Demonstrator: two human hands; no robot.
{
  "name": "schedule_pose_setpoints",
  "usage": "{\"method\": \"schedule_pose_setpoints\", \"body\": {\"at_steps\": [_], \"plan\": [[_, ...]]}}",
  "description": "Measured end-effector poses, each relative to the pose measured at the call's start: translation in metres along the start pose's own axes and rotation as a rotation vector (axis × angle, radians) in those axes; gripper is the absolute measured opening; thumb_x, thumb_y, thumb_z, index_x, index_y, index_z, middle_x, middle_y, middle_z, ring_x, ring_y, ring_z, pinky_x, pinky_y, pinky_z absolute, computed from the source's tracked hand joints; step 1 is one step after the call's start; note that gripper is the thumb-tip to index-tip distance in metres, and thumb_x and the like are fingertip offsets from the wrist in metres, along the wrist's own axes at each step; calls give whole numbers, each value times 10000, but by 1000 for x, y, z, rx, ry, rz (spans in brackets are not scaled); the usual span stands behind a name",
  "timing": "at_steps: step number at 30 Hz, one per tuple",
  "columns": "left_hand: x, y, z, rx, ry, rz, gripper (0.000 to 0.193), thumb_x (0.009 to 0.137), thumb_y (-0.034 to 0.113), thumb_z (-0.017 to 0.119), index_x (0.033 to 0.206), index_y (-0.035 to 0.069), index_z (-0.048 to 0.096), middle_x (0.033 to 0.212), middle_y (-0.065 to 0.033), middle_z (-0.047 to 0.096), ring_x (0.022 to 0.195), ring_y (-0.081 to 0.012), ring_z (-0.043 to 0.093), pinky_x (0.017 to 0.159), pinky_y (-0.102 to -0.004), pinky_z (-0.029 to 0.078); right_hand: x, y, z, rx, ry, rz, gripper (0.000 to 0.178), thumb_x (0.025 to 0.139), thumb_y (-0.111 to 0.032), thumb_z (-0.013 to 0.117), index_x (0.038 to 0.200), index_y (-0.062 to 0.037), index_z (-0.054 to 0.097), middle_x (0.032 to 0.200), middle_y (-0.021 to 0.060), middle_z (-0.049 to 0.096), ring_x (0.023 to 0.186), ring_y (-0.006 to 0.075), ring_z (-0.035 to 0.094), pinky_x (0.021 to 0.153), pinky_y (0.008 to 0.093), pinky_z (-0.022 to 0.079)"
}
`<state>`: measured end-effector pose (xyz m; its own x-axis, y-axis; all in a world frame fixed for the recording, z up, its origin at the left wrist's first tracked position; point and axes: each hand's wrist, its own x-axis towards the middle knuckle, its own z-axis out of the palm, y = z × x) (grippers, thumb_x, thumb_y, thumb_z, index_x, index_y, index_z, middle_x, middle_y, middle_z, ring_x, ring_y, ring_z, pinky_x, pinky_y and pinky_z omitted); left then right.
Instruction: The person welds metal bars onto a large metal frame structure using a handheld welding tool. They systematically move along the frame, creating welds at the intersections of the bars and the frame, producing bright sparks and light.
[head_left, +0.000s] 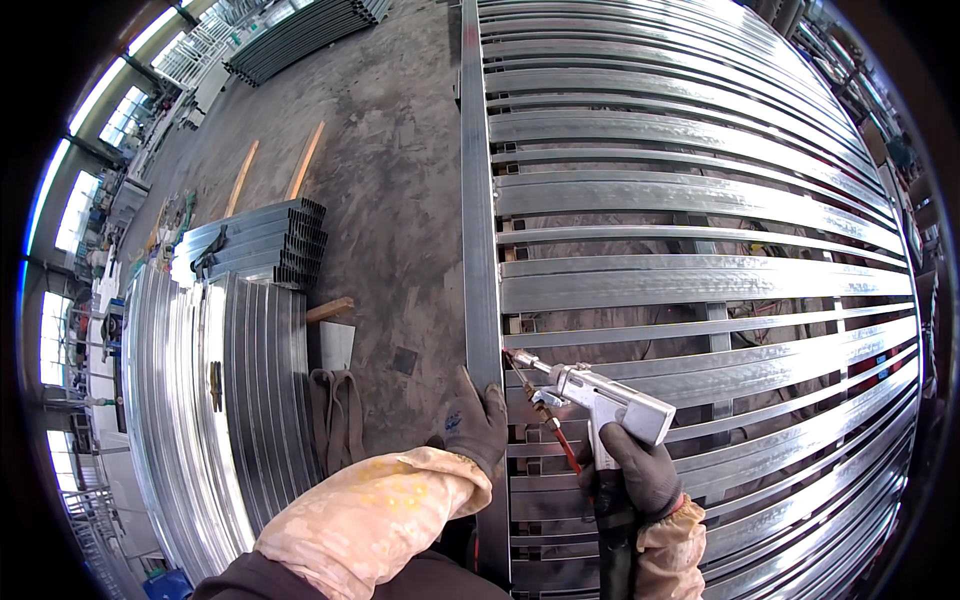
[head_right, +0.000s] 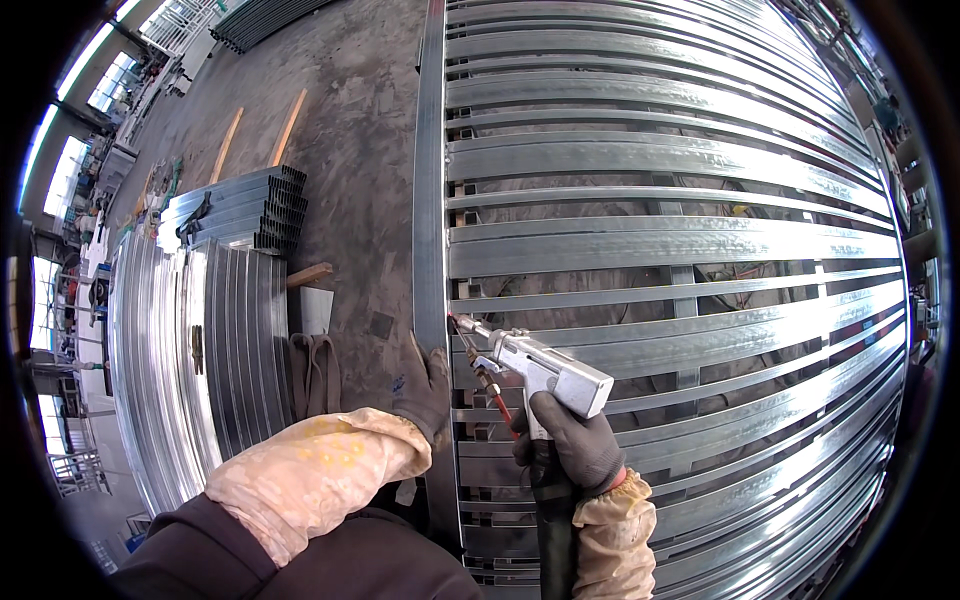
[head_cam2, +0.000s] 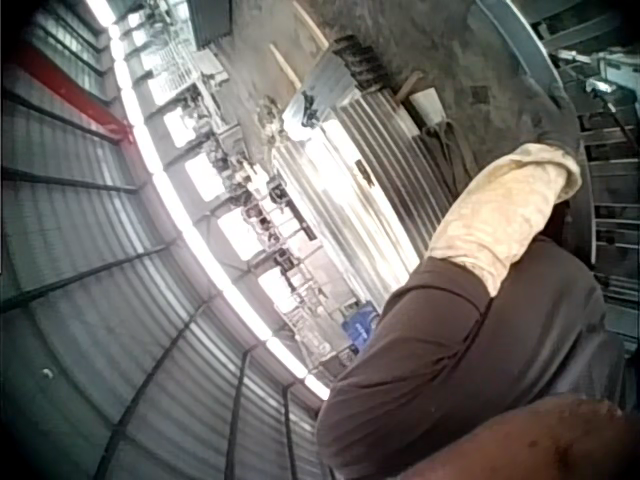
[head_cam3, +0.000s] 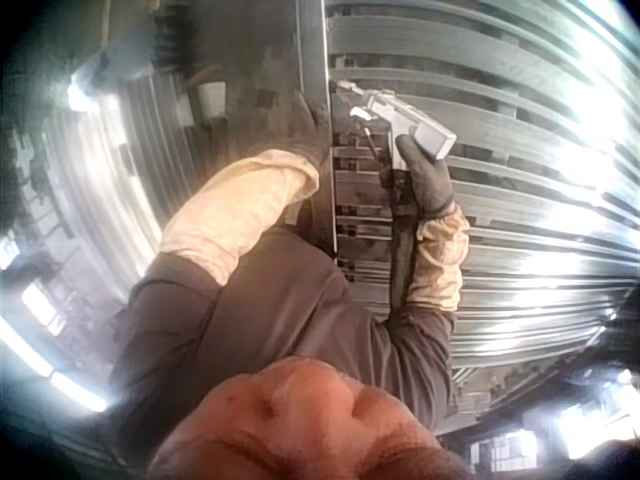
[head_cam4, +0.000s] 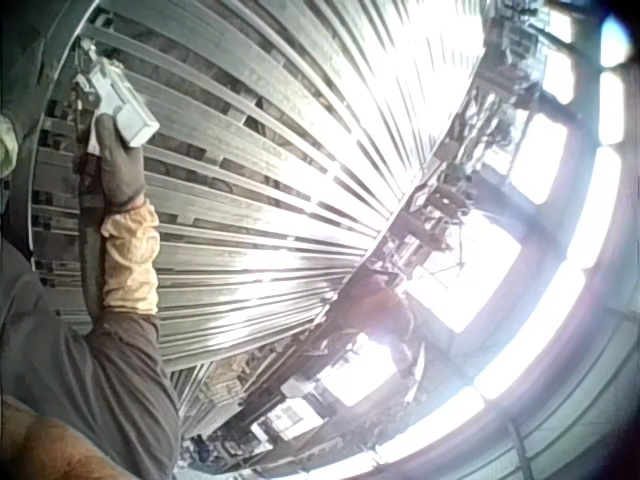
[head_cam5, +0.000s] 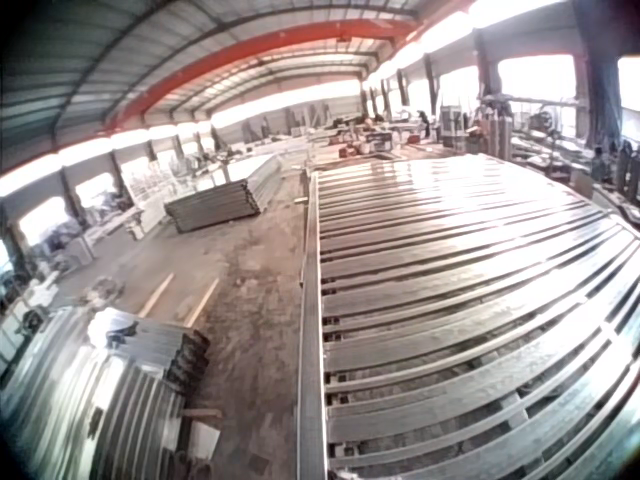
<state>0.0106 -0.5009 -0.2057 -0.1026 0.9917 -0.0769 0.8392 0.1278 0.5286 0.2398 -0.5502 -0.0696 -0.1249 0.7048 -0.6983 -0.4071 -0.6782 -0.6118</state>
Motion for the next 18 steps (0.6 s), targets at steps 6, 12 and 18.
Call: {"method": "schedule_pose_setpoints", "body": {"at_steps": [6,12,18], "plan": [[3,13,-13,-181,-207,-158,648,1052,255,449,1526,-102,188,1515,-350,371,1419,-438,390,1170,-431,305,0,-1,0,-30,-13,-26,350,1005,-217,583,1285,-10,549,841,96,683,604,193,671,528,309,536],[2,4,-6,-159,-97,-71,706,1020,342,457,1514,-104,223,1296,-395,555,1151,-513,587,979,-532,461,0,1,-2,0,-17,1,374,1004,-236,600,1296,-11,541,855,97,685,614,196,676,533,310,536],[3,-3,1,-213,-53,-36,694,1023,330,454,1512,-102,217,1313,-400,541,1168,-515,579,989,-527,457,2,5,-6,19,-39,-21,395,1008,-237,595,1325,-11,526,876,104,688,622,199,677,540,315,541]]}}
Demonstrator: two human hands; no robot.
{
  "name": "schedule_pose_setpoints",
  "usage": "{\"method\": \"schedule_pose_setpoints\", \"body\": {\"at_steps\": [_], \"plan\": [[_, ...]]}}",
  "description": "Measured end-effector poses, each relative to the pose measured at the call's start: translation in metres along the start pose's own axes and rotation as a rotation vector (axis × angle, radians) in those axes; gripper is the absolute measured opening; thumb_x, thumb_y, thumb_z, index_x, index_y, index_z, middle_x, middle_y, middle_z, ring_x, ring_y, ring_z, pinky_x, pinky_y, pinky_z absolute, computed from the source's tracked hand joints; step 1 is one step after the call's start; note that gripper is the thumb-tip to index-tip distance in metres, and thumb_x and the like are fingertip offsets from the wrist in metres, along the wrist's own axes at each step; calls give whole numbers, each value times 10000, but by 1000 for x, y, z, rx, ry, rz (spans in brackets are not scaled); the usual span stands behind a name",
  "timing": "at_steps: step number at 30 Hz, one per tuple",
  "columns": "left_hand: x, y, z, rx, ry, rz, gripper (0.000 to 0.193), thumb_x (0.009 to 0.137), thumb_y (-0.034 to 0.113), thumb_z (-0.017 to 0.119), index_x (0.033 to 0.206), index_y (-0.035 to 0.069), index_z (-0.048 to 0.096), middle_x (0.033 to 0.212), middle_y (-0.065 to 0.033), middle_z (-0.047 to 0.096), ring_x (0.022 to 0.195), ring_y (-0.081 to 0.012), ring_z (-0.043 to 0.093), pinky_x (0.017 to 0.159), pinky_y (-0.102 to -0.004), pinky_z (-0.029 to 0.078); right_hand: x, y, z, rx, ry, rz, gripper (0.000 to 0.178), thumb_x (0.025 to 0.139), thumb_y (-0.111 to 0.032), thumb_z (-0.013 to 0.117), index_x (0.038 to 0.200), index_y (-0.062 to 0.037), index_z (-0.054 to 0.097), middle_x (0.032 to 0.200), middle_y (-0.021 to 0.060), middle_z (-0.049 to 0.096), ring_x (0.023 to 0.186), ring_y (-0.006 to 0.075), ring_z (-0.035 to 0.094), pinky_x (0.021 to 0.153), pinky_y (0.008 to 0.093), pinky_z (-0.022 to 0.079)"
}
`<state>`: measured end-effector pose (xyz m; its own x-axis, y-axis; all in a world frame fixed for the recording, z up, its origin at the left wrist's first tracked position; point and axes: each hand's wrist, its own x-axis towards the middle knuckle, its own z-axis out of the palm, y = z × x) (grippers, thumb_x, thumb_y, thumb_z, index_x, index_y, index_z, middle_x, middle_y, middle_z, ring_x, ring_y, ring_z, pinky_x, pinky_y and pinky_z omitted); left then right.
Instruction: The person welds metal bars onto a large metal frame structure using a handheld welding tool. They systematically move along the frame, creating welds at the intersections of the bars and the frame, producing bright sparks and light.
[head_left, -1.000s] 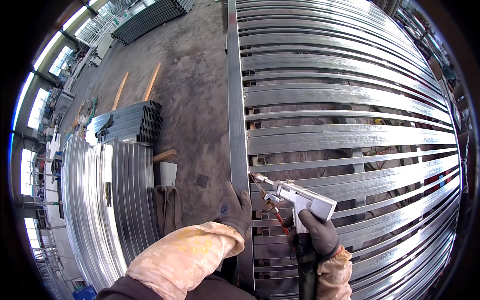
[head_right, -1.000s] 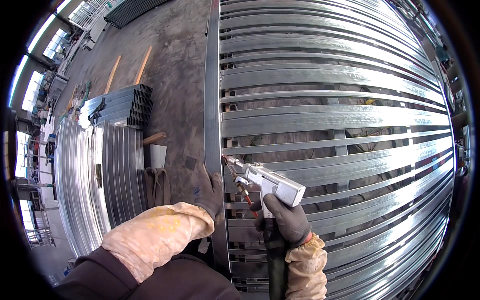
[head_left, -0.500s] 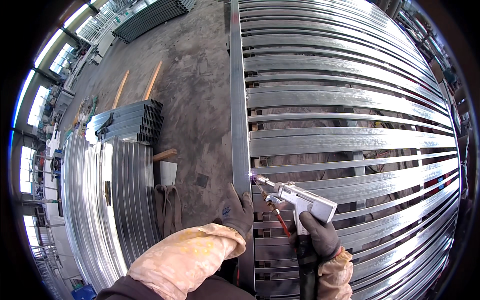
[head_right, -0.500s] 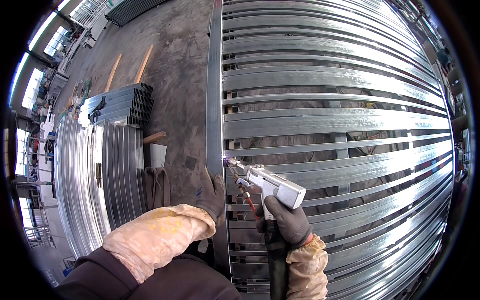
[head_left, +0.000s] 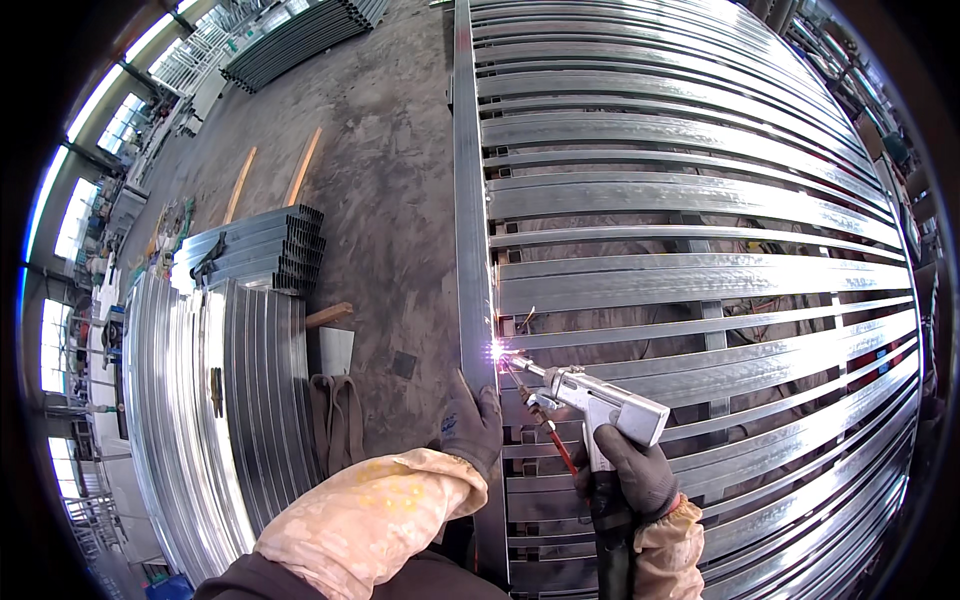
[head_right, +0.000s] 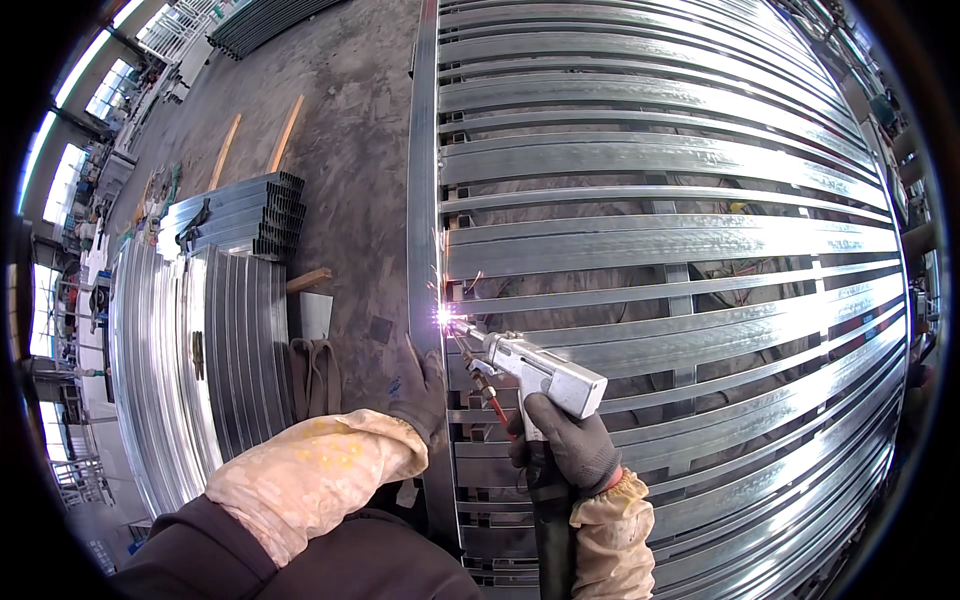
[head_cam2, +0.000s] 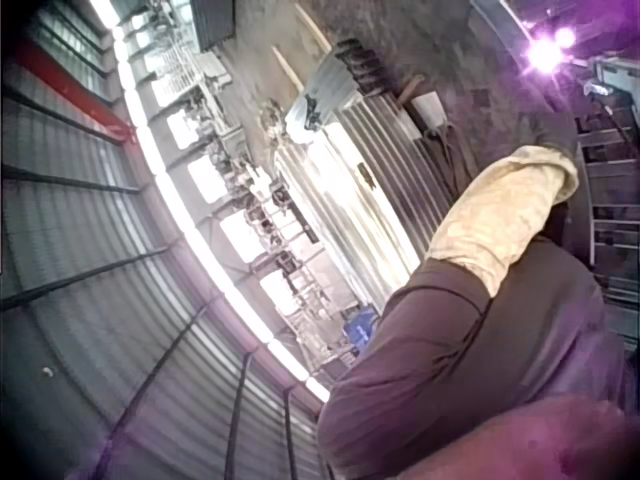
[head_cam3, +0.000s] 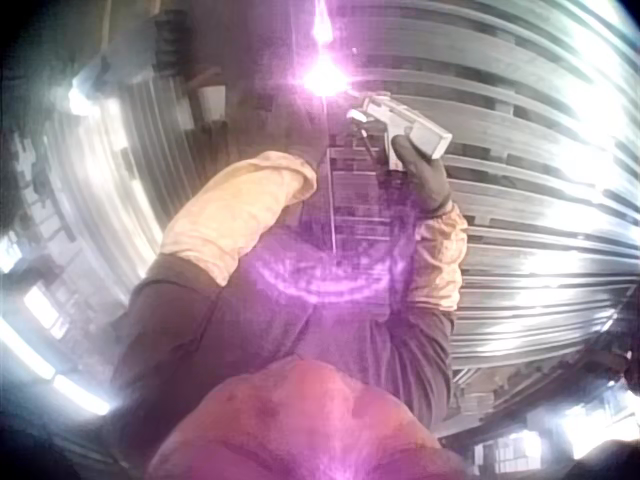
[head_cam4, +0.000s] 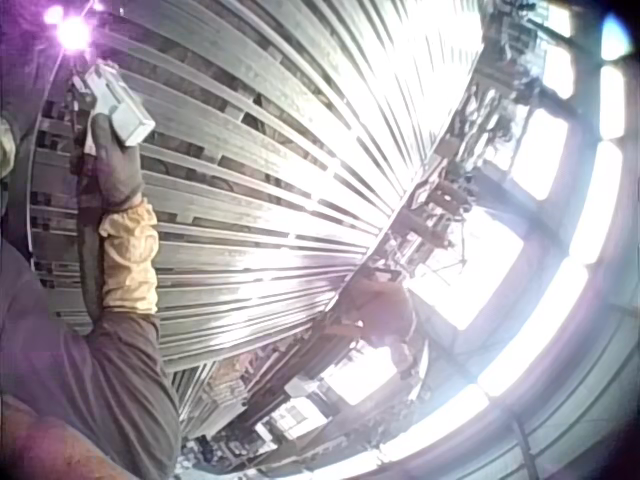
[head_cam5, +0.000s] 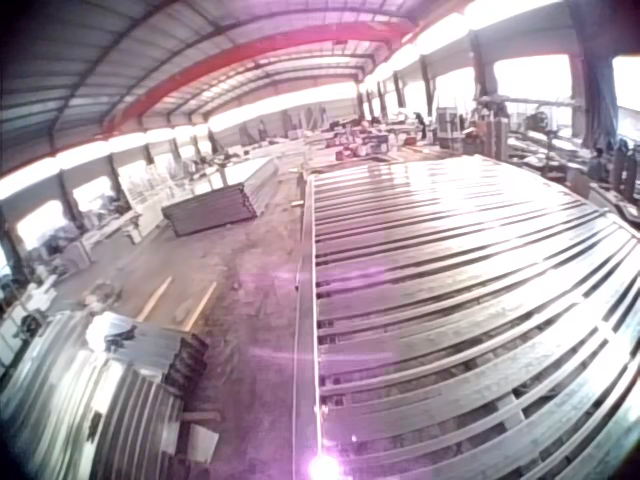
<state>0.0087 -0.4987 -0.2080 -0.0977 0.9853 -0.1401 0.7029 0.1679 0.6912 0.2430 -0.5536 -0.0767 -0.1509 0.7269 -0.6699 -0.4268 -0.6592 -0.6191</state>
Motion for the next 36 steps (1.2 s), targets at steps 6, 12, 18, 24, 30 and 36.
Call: {"method": "schedule_pose_setpoints", "body": {"at_steps": [6,12,18,24,30,36], "plan": [[-1,2,1,41,33,24,683,1017,314,467,1509,-102,242,1387,-395,482,1255,-518,511,1057,-516,408,-2,-3,-1,-32,-9,-36,412,1018,-221,573,1366,-14,501,917,116,695,645,190,674,558,308,543],[-1,-3,-1,29,76,123,677,1011,302,477,1505,-107,260,1436,-389,437,1313,-521,454,1102,-510,367,-3,-6,1,-49,-18,-46,408,1024,-200,552,1382,-14,496,946,122,702,656,178,675,564,304,544],[-2,20,-11,160,7,62,688,1012,310,483,1502,-113,249,1447,-385,430,1327,-510,452,1104,-495,374,0,0,-6,-23,-16,-8,427,1016,-201,570,1385,-2,491,922,105,707,672,173,684,582,294,550],[-2,19,-9,65,3,57,670,1029,305,464,1511,-99,232,1453,-380,429,1329,-510,453,1103,-491,376,-2,-7,3,-117,-13,-92,407,1013,-188,580,1351,27,507,915,88,708,679,150,683,594,284,545],[0,18,-7,123,-29,12,663,1035,304,462,1507,-106,242,1471,-378,409,1358,-494,434,1122,-477,361,-1,-6,1,-156,-32,-99,399,1010,-174,569,1366,-2,514,891,102,700,640,168,678,564,289,550],[-3,29,-9,30,-42,-13,666,1032,312,455,1502,-113,249,1463,-382,416,1363,-498,425,1129,-479,354,-3,-9,6,-140,-42,-138,385,1015,-197,587,1326,22,526,881,66,679,677,130,653,585,279,538]]}}
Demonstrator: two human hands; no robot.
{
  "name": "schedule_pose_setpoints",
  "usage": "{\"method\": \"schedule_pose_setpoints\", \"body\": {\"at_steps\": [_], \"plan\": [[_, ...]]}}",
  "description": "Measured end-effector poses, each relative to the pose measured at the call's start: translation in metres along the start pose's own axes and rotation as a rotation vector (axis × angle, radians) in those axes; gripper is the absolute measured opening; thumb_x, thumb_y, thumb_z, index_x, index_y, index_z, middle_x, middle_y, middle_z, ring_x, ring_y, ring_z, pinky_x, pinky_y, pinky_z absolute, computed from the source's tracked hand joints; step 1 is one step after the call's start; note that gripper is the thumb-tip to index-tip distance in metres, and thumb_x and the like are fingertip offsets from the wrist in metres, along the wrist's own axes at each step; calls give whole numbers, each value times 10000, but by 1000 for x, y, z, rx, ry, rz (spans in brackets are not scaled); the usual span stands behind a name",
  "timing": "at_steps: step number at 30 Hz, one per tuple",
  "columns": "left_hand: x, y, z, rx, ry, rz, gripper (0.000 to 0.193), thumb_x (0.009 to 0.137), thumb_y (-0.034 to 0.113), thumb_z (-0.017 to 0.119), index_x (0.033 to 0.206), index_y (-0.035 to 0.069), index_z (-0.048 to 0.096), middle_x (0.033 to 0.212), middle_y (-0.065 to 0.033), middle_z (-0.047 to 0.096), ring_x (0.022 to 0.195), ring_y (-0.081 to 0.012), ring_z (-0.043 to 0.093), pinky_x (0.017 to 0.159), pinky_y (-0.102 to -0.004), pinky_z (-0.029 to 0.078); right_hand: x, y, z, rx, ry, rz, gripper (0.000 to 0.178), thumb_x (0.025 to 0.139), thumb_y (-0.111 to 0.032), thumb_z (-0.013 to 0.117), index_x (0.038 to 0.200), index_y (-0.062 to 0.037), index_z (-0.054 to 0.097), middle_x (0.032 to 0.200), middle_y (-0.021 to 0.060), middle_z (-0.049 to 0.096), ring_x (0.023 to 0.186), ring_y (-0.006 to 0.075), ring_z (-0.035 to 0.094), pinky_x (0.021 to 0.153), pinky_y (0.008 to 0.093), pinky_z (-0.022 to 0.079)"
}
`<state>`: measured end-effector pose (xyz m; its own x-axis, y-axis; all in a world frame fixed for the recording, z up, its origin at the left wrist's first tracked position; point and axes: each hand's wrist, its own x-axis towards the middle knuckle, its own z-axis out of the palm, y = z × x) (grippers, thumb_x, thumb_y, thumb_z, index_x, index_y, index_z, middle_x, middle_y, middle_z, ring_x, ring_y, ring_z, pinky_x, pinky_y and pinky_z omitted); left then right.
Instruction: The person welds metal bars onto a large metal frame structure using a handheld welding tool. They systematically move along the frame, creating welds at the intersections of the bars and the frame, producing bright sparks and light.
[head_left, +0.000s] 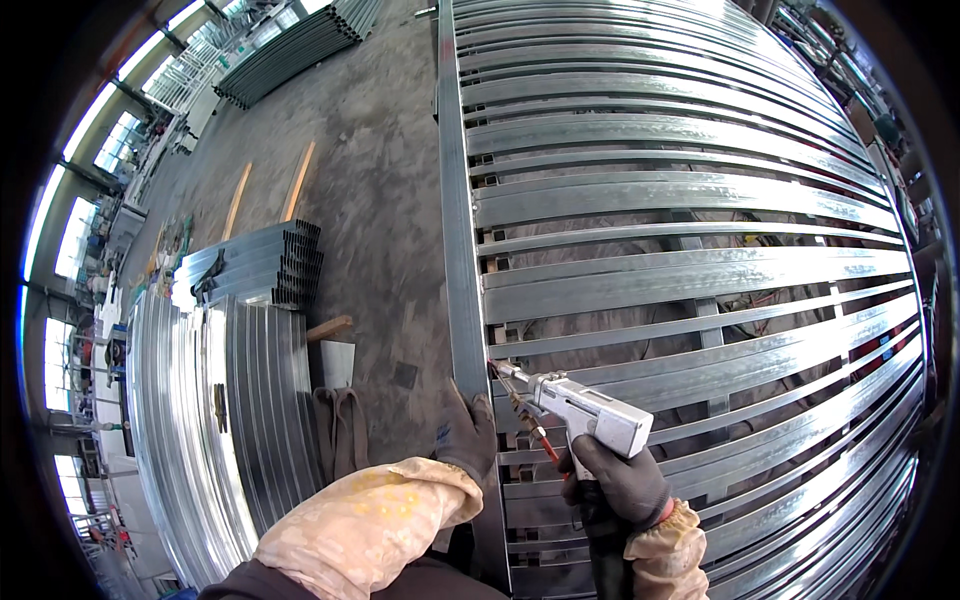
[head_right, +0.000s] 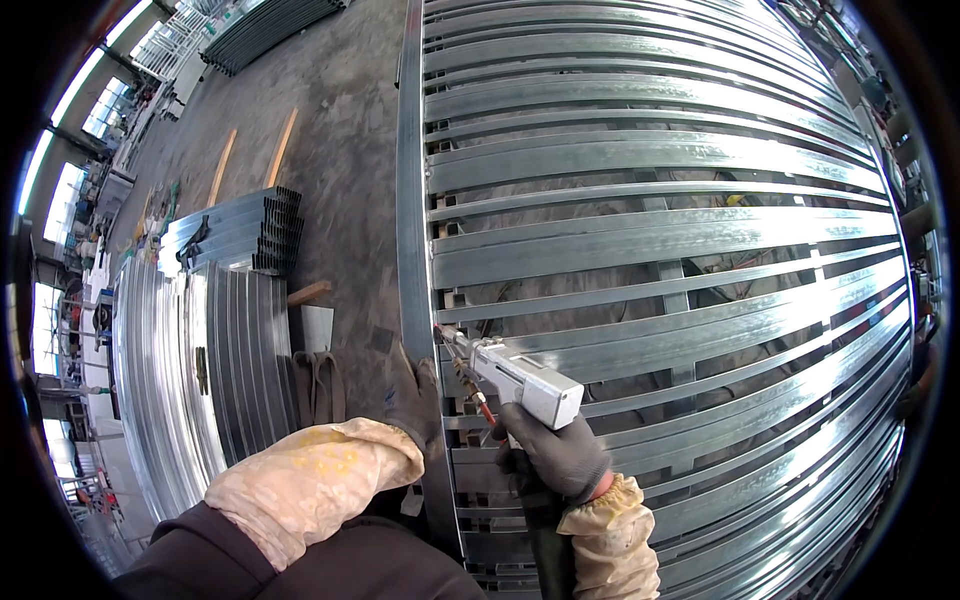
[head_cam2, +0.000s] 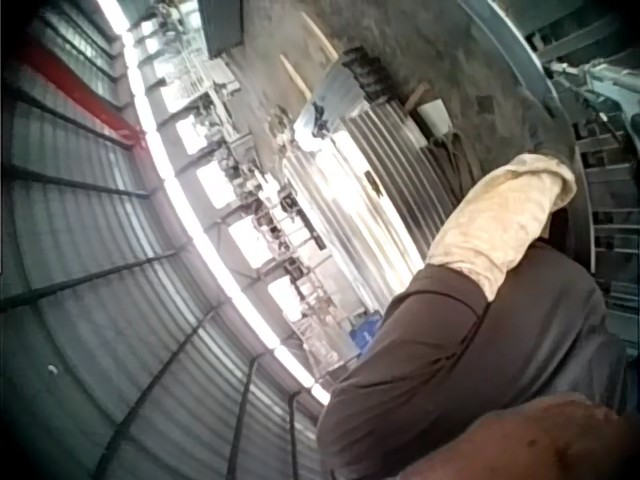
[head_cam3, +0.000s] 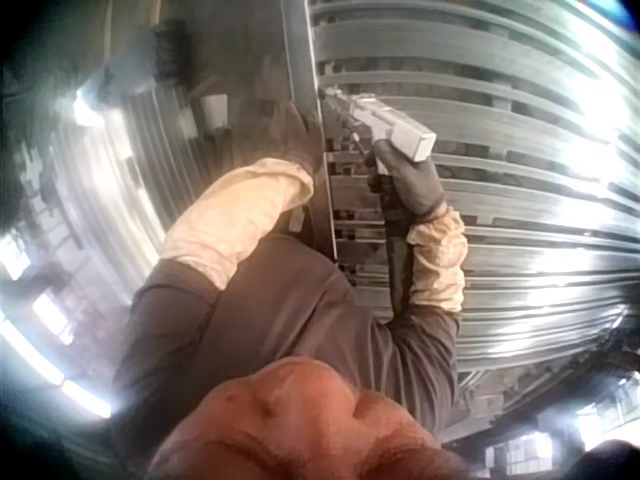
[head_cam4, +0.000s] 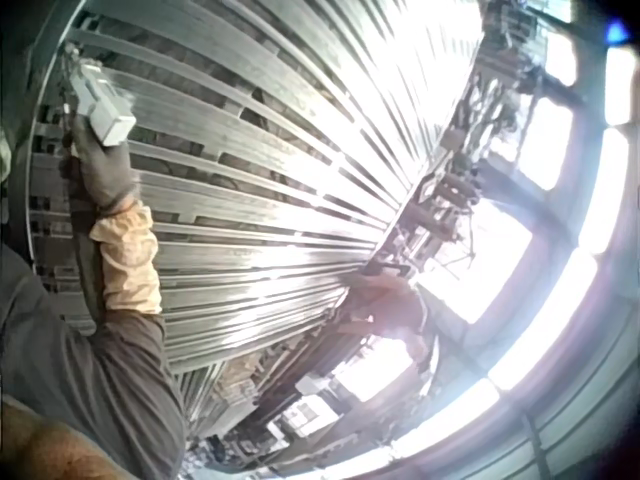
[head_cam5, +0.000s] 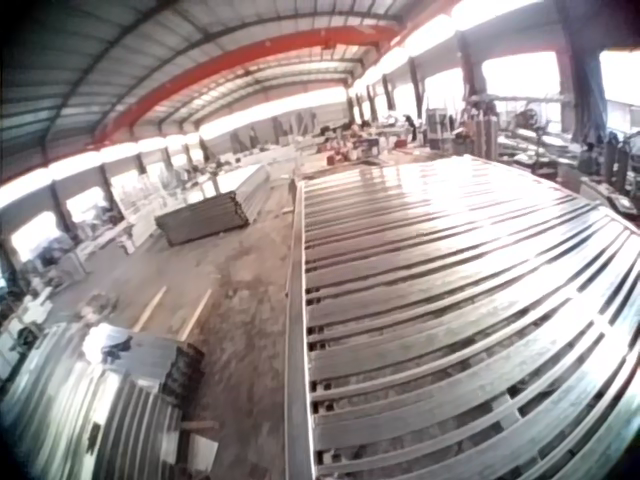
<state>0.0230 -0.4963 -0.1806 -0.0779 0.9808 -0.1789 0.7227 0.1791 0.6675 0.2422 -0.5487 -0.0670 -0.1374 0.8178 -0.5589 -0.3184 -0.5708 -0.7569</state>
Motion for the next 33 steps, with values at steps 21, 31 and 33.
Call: {"method": "schedule_pose_setpoints", "body": {"at_steps": [21,31,33], "plan": [[-2,0,-1,47,-2,-34,673,1033,326,448,1529,-69,222,1508,-354,368,1400,-492,374,1156,-485,317,0,-27,-6,91,165,-100,305,1024,-245,551,1098,38,638,769,120,696,598,180,668,544,290,513],[-1,-12,4,39,62,89,680,1038,302,463,1530,-89,202,1519,-363,349,1429,-471,350,1175,-470,296,65,-20,-14,170,100,-92,336,1021,-316,584,1031,13,652,791,92,680,548,163,638,492,285,514],[1,-16,5,42,47,84,681,1040,308,462,1529,-89,204,1514,-365,355,1422,-475,359,1168,-469,304,71,-20,-12,182,97,-84,331,1022,-312,586,1039,12,652,824,85,685,558,161,642,493,290,523]]}}
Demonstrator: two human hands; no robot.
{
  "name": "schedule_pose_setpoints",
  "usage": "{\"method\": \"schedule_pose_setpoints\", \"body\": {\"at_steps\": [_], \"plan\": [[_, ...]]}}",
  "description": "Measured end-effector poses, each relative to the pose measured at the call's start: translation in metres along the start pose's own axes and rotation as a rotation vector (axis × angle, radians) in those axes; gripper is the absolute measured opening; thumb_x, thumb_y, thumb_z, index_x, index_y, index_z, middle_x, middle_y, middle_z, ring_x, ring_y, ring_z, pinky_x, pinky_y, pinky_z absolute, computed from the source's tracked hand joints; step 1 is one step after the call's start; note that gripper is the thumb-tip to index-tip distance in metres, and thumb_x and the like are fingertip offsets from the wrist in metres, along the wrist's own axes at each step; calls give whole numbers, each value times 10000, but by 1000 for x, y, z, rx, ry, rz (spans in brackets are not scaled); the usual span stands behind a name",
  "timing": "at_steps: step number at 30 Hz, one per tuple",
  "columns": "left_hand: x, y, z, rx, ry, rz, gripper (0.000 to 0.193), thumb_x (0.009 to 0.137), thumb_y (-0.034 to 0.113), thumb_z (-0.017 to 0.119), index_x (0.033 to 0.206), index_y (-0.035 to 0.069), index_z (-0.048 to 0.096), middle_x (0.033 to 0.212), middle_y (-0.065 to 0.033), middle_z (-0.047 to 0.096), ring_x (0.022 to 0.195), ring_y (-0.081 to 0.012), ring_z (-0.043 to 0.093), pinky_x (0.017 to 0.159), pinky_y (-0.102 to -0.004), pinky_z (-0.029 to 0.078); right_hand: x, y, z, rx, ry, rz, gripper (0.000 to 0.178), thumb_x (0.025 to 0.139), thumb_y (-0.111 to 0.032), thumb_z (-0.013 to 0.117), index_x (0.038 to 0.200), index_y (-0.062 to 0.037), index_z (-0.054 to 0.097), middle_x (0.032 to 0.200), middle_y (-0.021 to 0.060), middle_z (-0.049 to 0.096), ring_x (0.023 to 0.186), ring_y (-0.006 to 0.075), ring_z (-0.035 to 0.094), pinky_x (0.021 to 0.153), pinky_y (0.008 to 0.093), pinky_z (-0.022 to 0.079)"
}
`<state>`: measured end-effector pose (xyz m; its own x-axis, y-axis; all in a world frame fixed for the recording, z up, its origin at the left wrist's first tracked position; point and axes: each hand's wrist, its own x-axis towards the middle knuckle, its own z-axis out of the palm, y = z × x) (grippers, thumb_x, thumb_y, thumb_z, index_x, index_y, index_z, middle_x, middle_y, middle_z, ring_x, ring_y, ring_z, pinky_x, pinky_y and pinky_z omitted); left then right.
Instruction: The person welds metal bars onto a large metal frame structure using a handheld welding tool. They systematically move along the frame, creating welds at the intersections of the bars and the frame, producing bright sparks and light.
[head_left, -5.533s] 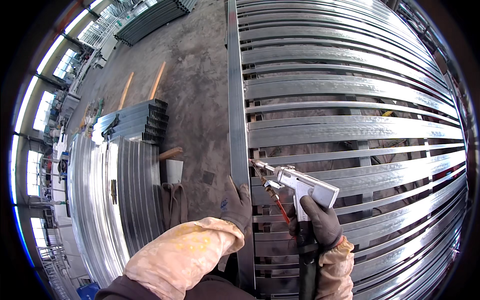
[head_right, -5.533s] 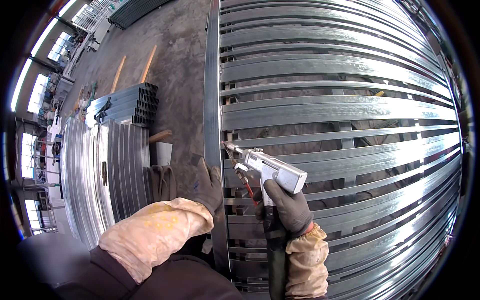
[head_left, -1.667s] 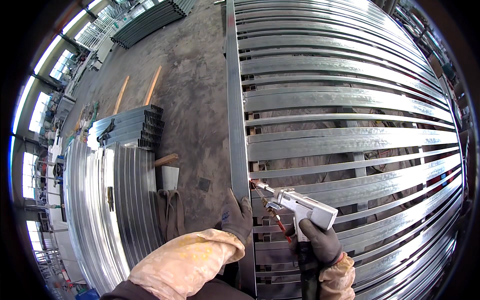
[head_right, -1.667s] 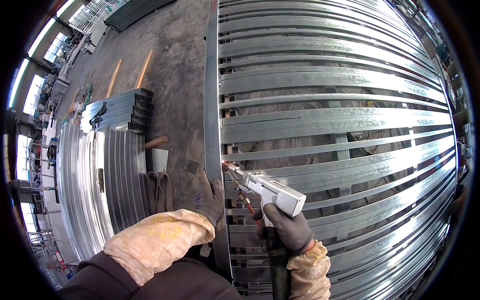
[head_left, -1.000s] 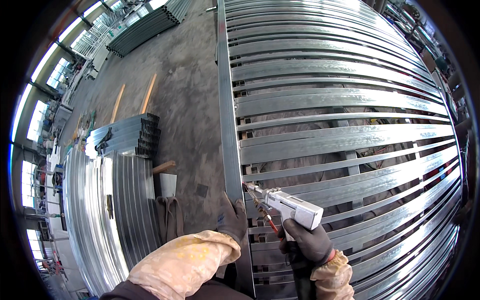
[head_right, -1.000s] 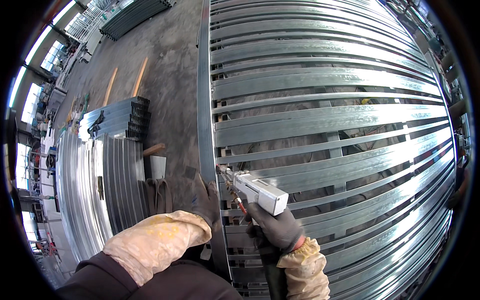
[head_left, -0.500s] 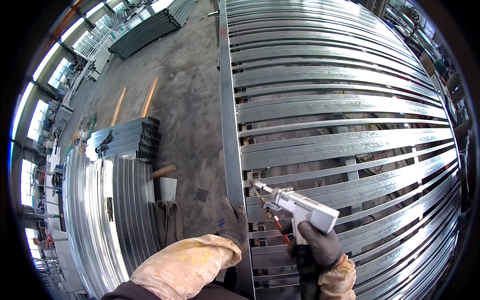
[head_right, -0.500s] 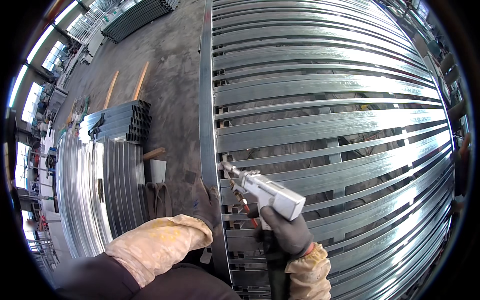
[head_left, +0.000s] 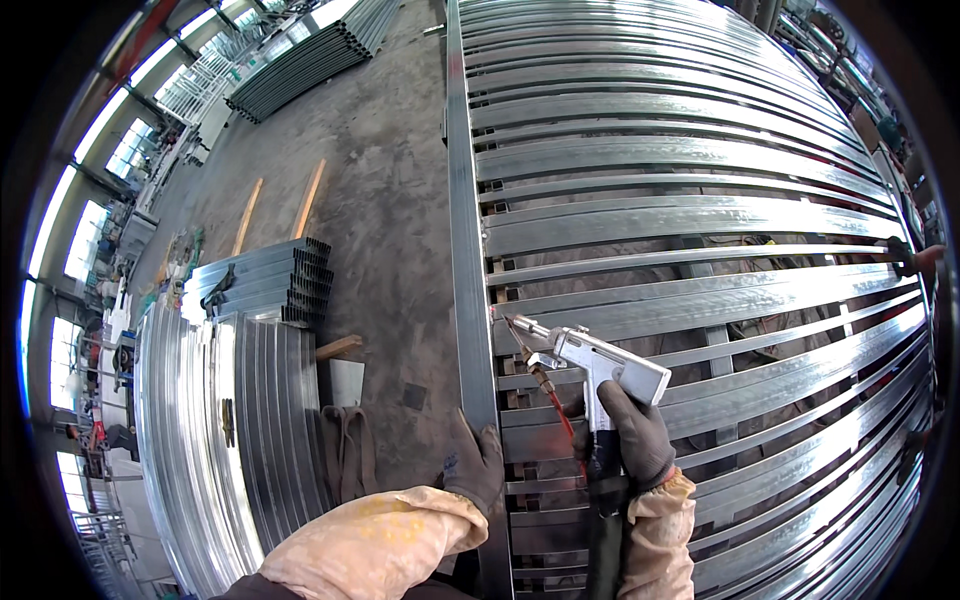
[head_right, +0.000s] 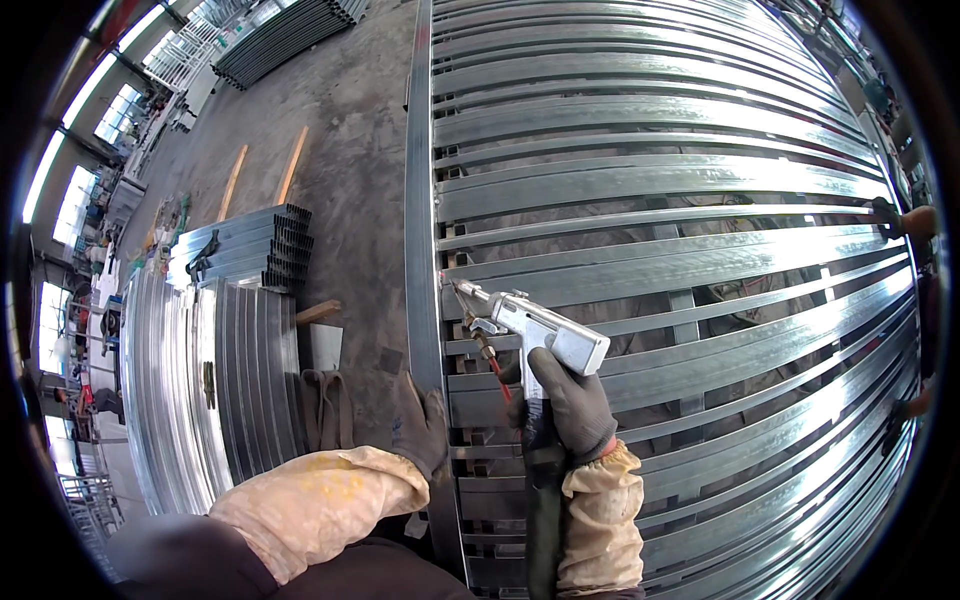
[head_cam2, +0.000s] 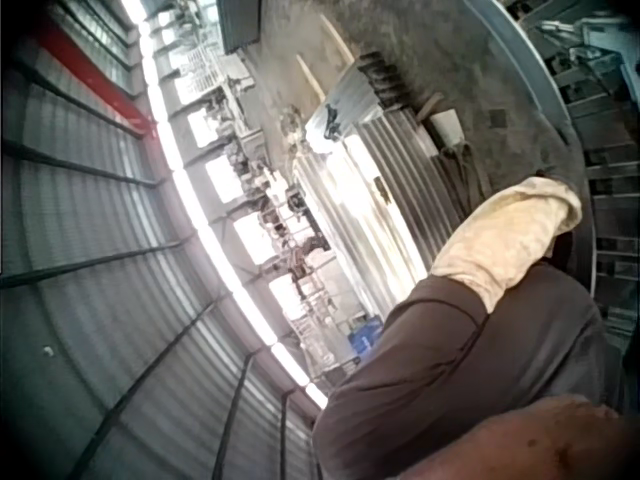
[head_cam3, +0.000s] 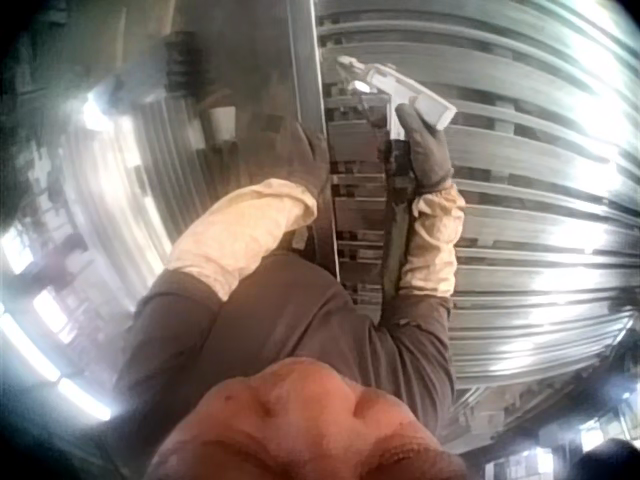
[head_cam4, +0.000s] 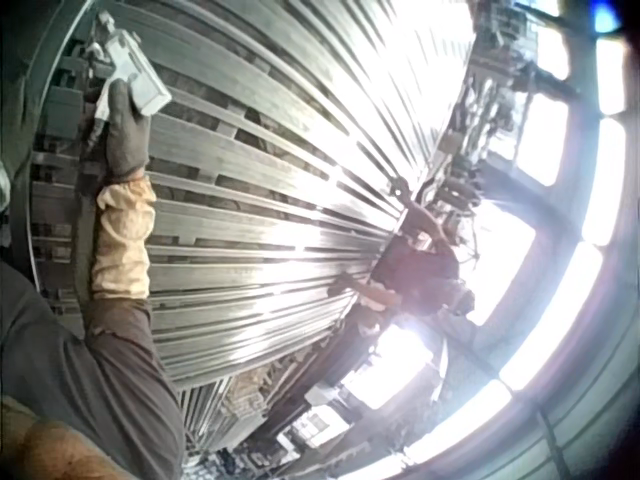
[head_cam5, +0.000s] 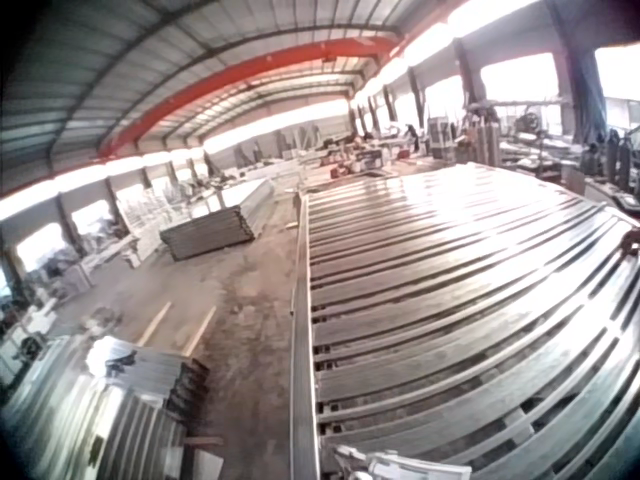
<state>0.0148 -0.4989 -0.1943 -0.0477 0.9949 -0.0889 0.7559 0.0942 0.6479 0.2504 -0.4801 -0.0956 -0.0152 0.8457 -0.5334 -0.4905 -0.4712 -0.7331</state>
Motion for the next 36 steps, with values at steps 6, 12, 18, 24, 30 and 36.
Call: {"method": "schedule_pose_setpoints", "body": {"at_steps": [6,12,18,24,30,36], "plan": [[-1,-1,1,-46,-5,-28,688,1041,322,459,1526,-93,204,1500,-373,372,1402,-485,383,1155,-469,320,13,5,4,-4,-12,1,334,1020,-310,595,1070,17,644,840,82,688,575,161,651,489,300,538],[2,2,-2,-12,-18,-12,635,1019,179,460,1530,-87,193,1488,-364,379,1391,-471,398,1158,-445,316,18,6,9,17,0,-44,344,1017,-322,607,1062,18,637,811,86,687,566,164,654,488,300,542],[2,1,0,-28,-3,-6,680,1023,299,472,1512,-111,238,1497,-382,373,1411,-492,371,1164,-481,306,22,11,0,-20,-35,-12,368,1012,-355,617,1023,13,634,771,86,678,557,169,658,483,298,540],[1,0,-4,93,-27,22,634,1011,139,462,1524,-103,180,1492,-367,358,1419,-459,358,1183,-429,270,19,9,7,7,-15,-14,384,1007,-376,623,1032,7,632,794,89,680,574,167,666,489,293,538],[2,0,-2,12,-15,36,623,1011,144,460,1519,-97,189,1467,-365,381,1381,-464,396,1157,-442,300,20,11,4,10,-43,-34,375,1007,-368,626,1057,3,623,803,90,681,579,164,666,500,293,543],[2,7,-7,-25,-69,-72,612,1015,158,465,1505,-105,207,1451,-366,393,1364,-476,407,1150,-443,309,21,14,1,10,-51,-20,341,1011,-334,618,1057,3,618,793,93,680,578,165,663,503,295,542]]}}
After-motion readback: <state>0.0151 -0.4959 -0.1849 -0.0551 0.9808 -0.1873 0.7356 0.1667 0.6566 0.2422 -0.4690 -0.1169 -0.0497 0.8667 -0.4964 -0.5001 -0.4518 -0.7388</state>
